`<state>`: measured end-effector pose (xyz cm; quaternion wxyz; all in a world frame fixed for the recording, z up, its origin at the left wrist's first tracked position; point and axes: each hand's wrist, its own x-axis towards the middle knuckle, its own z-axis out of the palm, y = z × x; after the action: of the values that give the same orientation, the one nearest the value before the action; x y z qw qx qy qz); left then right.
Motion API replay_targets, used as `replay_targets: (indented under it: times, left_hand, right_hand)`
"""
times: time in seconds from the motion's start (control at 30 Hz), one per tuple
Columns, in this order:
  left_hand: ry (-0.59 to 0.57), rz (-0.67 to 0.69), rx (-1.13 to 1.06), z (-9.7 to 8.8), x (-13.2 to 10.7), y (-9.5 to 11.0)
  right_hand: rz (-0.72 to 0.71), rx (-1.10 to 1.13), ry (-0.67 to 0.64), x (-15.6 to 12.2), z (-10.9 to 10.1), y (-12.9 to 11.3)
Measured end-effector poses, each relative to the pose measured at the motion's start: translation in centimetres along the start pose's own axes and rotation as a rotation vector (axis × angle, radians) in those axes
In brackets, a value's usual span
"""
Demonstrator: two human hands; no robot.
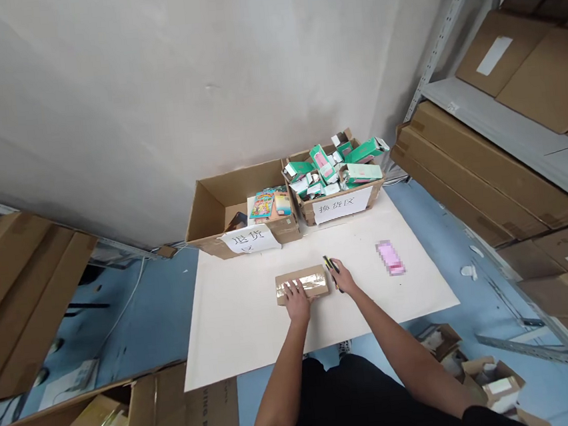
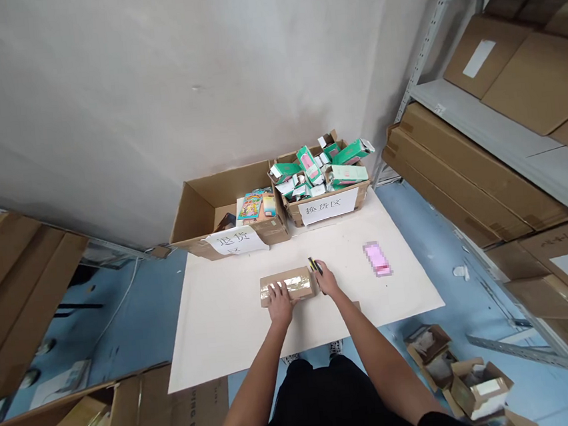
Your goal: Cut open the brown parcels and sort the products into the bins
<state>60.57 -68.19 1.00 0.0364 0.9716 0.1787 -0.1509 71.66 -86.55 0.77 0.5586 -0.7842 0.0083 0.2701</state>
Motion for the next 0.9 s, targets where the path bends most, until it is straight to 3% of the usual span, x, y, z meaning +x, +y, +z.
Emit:
replay_targets:
  times: [0.1, 0.2, 0.5, 0.77, 0.9]
  left_hand:
    - [0.028, 0.011, -0.003, 0.0, -0.1, -0.2]
    - [0.041, 0.018, 0.014, 0.0, -0.1, -0.3]
    - [0.040, 0.034, 0.035, -0.3, -0.1, -0.3]
    - [0.030, 0.031, 0.049, -0.6, -0.1, 0.0]
    - [-0.006, 0.033, 0.055, -1.8, -0.1, -0.1]
  right_hand:
    - [0.003, 0.075, -0.058, -2.8, -1.2, 2.2]
    - [0.018, 0.108, -0.099, -4.3, -1.3, 2.7]
    - [0.033, 0.167, -0.148, -4.6, -1.1, 2.0]
    - [0.012, 0.073, -0.230, -6.3, -2.2, 3.5]
    - [0.006, 0.095, -0.277, -6.8, -2.5, 4.7]
